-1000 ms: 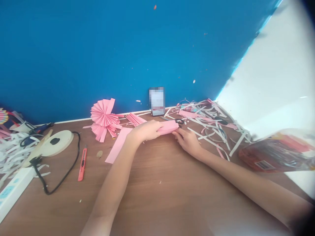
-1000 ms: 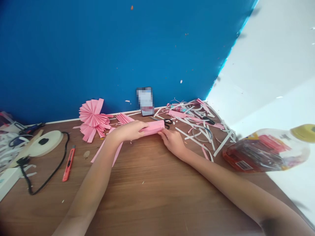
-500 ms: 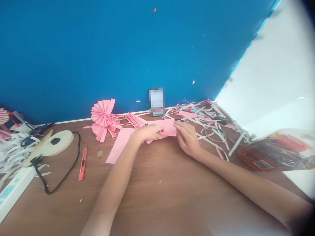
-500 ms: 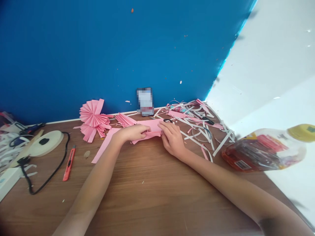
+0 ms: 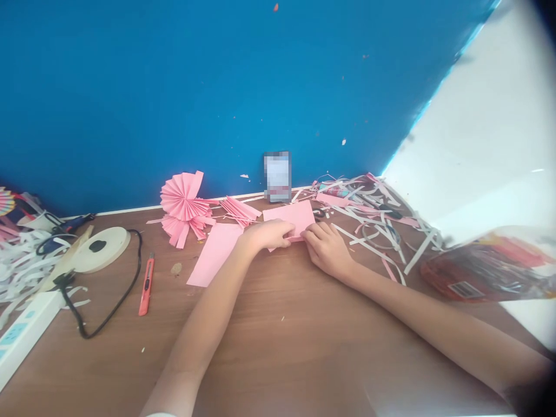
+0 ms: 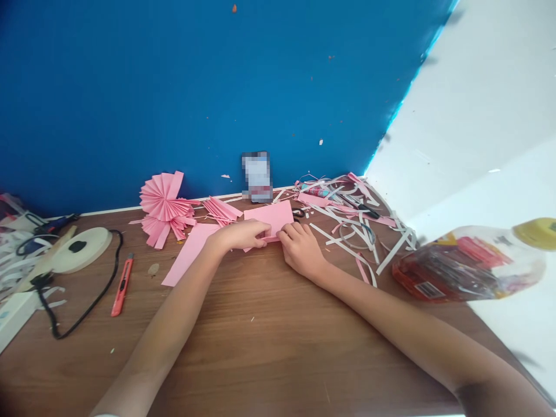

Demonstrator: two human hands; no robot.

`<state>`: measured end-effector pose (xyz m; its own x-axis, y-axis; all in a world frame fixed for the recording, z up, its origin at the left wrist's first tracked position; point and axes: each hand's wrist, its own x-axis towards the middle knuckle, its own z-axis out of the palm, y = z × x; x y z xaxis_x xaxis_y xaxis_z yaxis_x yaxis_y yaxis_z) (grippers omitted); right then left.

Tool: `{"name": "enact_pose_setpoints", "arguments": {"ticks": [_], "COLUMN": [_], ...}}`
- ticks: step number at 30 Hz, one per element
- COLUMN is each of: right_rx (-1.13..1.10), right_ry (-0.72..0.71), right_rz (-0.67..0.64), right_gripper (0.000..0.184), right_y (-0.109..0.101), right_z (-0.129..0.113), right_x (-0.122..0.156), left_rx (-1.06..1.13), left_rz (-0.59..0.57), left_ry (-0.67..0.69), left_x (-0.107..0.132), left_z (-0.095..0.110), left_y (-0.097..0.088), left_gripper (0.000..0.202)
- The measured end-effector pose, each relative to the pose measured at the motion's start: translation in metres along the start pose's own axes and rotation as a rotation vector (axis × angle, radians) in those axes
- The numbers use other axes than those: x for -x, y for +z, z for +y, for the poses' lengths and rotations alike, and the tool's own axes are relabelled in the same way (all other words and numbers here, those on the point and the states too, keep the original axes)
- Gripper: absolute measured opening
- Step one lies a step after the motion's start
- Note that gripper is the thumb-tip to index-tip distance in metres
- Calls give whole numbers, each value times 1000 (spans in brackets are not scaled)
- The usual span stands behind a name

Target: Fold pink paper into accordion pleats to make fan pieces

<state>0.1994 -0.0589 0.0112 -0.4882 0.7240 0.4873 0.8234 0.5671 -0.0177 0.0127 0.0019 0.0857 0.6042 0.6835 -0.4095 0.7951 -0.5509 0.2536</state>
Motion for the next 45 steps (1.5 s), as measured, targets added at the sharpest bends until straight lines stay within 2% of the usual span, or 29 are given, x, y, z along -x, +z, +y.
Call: {"name": "enact_pose_setpoints", "arguments": {"ticks": [5, 12, 18, 21, 24, 30, 34, 41, 45], "right_rx": [-19, -107, -238, -231, -216, -184, -143, -124, -126], "right_ry": [-2, 31, -203, -204, -193, -218, -208, -107, -162], "right_rz": [-6, -72, -147, -141, -138, -139, -175, -212, -127], "right_gripper": [13, 17, 21, 25, 25, 21, 23, 25, 27], "right_y": [1, -2, -5, -1, 3, 4, 3, 3, 5], "right_z": [2, 1, 0, 0, 0, 4, 4, 2, 4], "right_x": [1, 2, 0, 3, 6, 5, 3, 1, 1], "left_rx": [20, -30, -22, -2, 36, 101, 101, 159, 157], "left_rz": [-118, -164, -160, -194, -242, -230, -215, -212, -234], "left_ry": [-113, -114, -145, -127, -97, -30, -90, -103, -98], "left_x": [5, 1, 2, 3, 4, 1, 0, 4, 4], "left_z": [1, -4, -7, -9, -10, -17, -20, -20, -25], "left_y": [-1, -1, -1, -1, -1, 3, 5, 2, 2], "left_gripper": [16, 19, 24, 32, 30, 18, 12, 19, 24]}}
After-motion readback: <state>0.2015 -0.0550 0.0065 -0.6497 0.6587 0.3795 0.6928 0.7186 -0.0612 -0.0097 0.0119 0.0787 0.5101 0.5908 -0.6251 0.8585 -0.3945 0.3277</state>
